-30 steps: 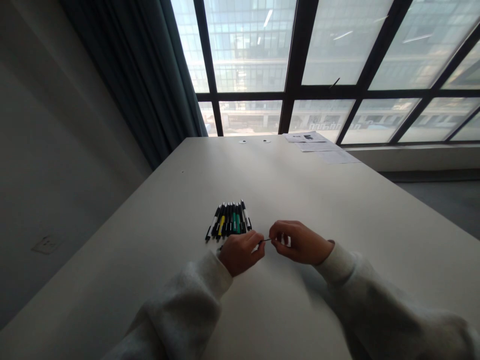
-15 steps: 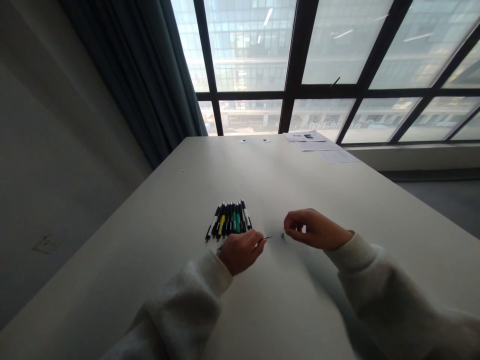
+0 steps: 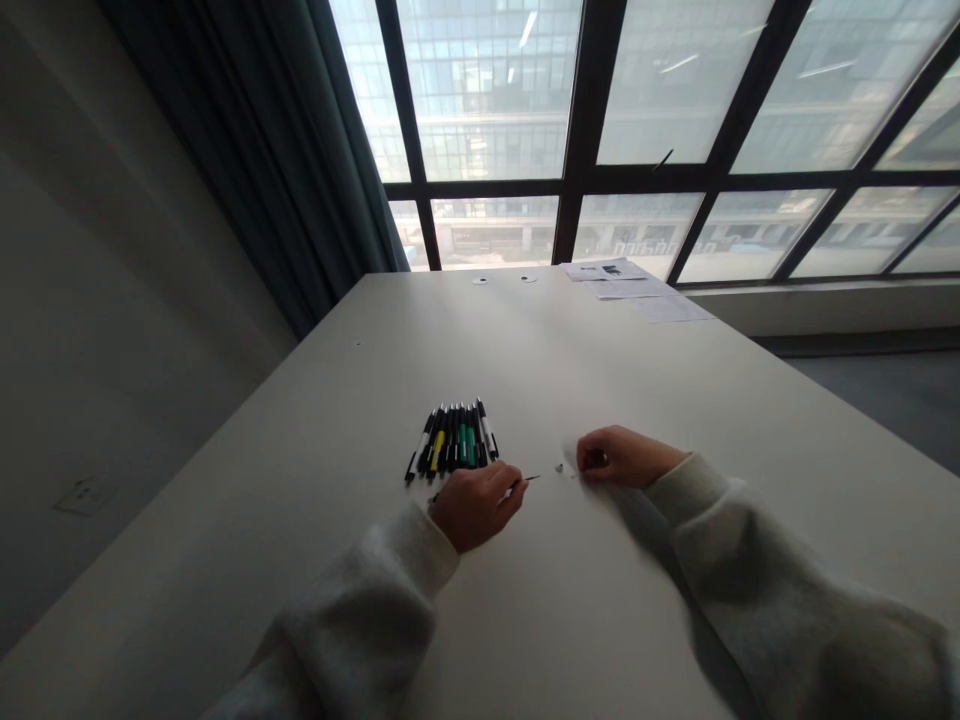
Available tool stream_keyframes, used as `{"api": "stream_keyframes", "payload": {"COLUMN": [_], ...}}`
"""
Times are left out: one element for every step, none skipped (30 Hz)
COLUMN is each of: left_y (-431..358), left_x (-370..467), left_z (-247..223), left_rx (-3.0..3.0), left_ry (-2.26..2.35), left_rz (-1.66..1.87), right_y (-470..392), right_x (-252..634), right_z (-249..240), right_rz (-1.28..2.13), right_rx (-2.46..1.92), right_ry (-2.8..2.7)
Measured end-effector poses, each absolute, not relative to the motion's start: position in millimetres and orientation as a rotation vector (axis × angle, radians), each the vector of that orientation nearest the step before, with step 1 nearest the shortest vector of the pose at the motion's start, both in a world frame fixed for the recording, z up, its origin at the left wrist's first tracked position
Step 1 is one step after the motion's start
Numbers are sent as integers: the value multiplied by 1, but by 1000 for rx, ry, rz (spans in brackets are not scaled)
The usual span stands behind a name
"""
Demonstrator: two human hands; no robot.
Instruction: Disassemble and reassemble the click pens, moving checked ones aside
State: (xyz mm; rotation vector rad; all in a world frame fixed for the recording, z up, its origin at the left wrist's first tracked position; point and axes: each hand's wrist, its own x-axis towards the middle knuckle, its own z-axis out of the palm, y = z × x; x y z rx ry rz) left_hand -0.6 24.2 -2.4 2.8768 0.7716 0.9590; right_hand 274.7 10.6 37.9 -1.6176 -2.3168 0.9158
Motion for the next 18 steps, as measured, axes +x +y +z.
{"api": "stream_keyframes", "payload": {"left_y": [24, 25, 25, 24, 24, 24, 24, 24, 24, 24, 24, 24, 23, 23, 23, 23, 23, 23], "left_x": [0, 0, 0, 0, 0, 0, 0, 0, 0, 0, 0, 0, 0, 0, 0, 0, 0, 0], "left_z": [-3, -3, -2, -2, -2, -2, -2, -1, -1, -1, -1, -1, -1, -1, -1, -1, -1, -1], "left_rx": [2876, 2877, 2877, 2878, 2879, 2881, 2883, 2886, 2888, 2889, 2891, 2892, 2893, 2894, 2894, 2894, 2894, 2894], "left_ry": [768, 765, 765, 764, 762, 760, 756, 754, 752, 750, 749, 748, 747, 746, 745, 745, 746, 747], "left_rz": [962, 964, 964, 964, 963, 961, 958, 955, 954, 953, 953, 954, 954, 953, 952, 950, 948, 946], "right_y": [10, 9, 8, 7, 6, 5, 4, 3, 3, 2, 1, 1, 0, 0, 0, 0, -1, -1], "right_x": [274, 272, 271, 270, 268, 266, 264, 262, 260, 258, 256, 255, 254, 253, 252, 251, 250, 250], "right_z": [38, 39, 40, 42, 43, 45, 46, 46, 47, 48, 48, 48, 48, 49, 49, 49, 49, 49], "right_rz": [909, 897, 881, 865, 850, 837, 824, 809, 793, 776, 760, 746, 734, 724, 713, 703, 693, 682], "right_rx": [-1622, -1629, -1640, -1653, -1668, -1682, -1695, -1708, -1722, -1736, -1752, -1768, -1784, -1799, -1815, -1830, -1843, -1854], "right_ry": [-2327, -2336, -2344, -2352, -2360, -2368, -2376, -2384, -2390, -2395, -2397, -2397, -2395, -2390, -2383, -2373, -2364, -2353]}}
